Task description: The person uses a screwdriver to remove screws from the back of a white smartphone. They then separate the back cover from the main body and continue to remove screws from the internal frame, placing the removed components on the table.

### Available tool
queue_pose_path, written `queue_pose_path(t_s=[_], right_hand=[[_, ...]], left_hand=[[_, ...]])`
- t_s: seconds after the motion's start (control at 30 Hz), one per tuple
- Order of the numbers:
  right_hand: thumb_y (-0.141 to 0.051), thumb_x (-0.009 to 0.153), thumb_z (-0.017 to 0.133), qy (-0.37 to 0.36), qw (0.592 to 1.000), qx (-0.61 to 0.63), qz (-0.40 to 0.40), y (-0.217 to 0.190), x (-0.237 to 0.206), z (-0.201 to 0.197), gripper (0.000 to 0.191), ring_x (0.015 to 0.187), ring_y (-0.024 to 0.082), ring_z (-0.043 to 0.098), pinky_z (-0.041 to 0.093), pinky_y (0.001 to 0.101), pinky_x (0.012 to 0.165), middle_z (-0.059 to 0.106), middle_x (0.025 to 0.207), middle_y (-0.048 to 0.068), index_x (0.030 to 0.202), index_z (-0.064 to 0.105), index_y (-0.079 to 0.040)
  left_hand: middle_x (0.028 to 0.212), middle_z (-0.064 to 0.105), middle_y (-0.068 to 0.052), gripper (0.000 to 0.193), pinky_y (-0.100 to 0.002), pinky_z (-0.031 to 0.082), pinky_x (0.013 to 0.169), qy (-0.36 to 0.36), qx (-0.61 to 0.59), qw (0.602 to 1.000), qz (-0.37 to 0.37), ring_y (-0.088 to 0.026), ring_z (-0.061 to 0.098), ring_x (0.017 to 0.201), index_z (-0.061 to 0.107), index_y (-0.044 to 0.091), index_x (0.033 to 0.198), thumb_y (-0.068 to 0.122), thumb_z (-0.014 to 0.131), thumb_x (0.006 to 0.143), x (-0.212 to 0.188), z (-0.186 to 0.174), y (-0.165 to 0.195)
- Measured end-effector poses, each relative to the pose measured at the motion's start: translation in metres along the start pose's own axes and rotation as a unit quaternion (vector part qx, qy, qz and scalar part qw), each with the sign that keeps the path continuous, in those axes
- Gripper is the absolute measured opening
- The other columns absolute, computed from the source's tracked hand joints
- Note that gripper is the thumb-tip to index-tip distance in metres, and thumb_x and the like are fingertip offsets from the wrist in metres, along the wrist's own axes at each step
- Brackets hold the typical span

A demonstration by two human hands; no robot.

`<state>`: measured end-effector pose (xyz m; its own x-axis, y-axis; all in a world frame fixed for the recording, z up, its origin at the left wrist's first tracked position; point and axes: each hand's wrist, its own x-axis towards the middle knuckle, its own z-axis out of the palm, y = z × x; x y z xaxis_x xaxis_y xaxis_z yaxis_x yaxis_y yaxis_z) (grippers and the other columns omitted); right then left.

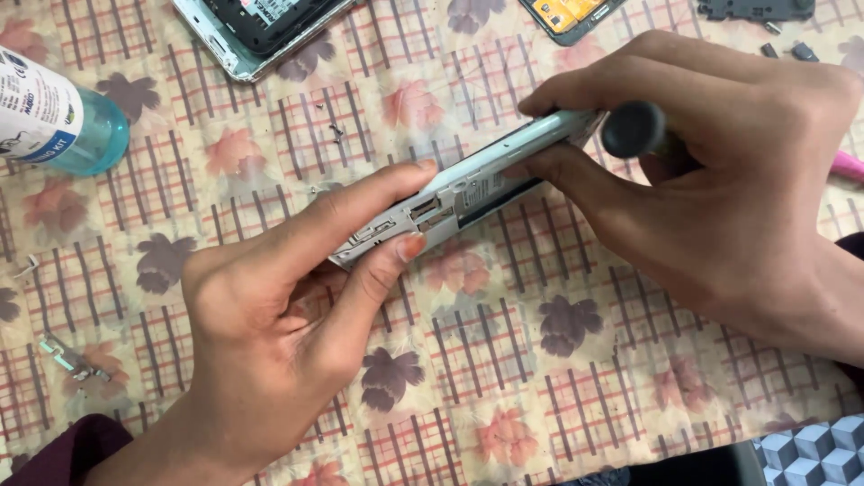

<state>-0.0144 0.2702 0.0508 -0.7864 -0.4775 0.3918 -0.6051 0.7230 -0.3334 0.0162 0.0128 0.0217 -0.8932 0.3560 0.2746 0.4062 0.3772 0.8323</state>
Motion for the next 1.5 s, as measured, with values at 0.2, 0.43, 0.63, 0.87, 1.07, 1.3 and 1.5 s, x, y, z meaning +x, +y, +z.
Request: queue_pose_path(t_s=[0.2,0.43,0.63,0.87,1.07,1.3,1.5], right_hand=[[0.003,0.088,0.086,0.038,0.993,-0.012,-0.108,0.005,0.000,0.000,0.030,0.084,0.021,0.069,0.060,0.0294,0.067,0.065,0.111,0.021,0.114,0.072,0.009],[-0.008,0.082,0.087,-0.023,0.975,-0.138,-0.174,0.012,-0.011,-0.018,0.029,0.066,0.016,0.067,0.051,0.0244,0.045,0.065,0.100,0.018,0.108,0.079,0.002],[-0.018,0.082,0.086,0.001,0.945,-0.163,-0.285,0.023,-0.011,-0.019,0.026,0.059,0.020,0.071,0.058,0.0310,0.046,0.067,0.085,0.012,0.091,0.074,0.002],[-0.022,0.083,0.083,-0.009,0.921,-0.179,-0.347,0.031,-0.008,-0.014,0.029,0.053,0.018,0.066,0.059,0.0325,0.043,0.063,0.078,0.013,0.085,0.072,0.005],[-0.017,0.086,0.083,-0.005,0.924,-0.127,-0.361,0.033,-0.012,-0.016,0.025,0.054,0.021,0.066,0.062,0.0402,0.047,0.060,0.071,0.013,0.081,0.069,0.004],[-0.010,0.077,0.081,0.048,0.904,-0.184,-0.382,0.029,-0.013,-0.007,0.012,0.050,0.014,0.059,0.050,0.0279,0.037,0.065,0.072,0.011,0.078,0.075,-0.001],[-0.015,0.087,0.085,0.140,0.897,-0.224,-0.355,0.031,-0.002,0.007,0.016,0.047,0.009,0.051,0.036,0.0250,0.032,0.068,0.076,0.011,0.085,0.076,-0.002]], left_hand=[[0.119,0.076,-0.020,0.029,-0.025,0.066,0.080,0.014,-0.012,0.994,0.111,-0.024,0.081,0.107,0.066,0.004,0.127,-0.007,0.067,0.101,0.003,0.008,-0.001],[0.119,0.073,-0.021,0.027,-0.023,0.064,0.073,0.023,0.005,0.994,0.103,-0.025,0.079,0.102,0.071,0.004,0.114,-0.010,0.070,0.090,-0.001,0.006,0.002],[0.125,0.075,-0.018,0.025,-0.028,0.061,0.081,0.013,0.050,0.991,0.123,-0.027,0.080,0.108,0.077,0.013,0.114,-0.002,0.076,0.094,-0.004,0.007,-0.003],[0.141,0.060,-0.023,0.027,-0.052,0.048,0.116,0.009,0.083,0.986,0.146,-0.045,0.058,0.137,0.073,0.009,0.117,-0.001,0.076,0.092,0.001,0.005,0.000],[0.135,0.064,-0.021,0.067,-0.032,0.063,0.099,0.010,-0.147,0.988,-0.039,-0.027,0.073,0.121,0.047,-0.002,0.142,0.003,0.077,0.083,0.007,0.000,0.001],[0.122,0.069,-0.014,0.091,-0.029,0.065,0.092,-0.078,-0.460,0.876,-0.122,-0.016,0.072,0.107,0.021,0.001,0.158,0.002,0.081,0.089,0.007,-0.007,-0.010],[0.116,0.071,-0.018,0.055,-0.030,0.062,0.091,-0.021,-0.555,0.791,-0.256,-0.018,0.072,0.102,0.041,-0.016,0.147,0.016,0.059,0.106,0.010,-0.016,-0.029]])
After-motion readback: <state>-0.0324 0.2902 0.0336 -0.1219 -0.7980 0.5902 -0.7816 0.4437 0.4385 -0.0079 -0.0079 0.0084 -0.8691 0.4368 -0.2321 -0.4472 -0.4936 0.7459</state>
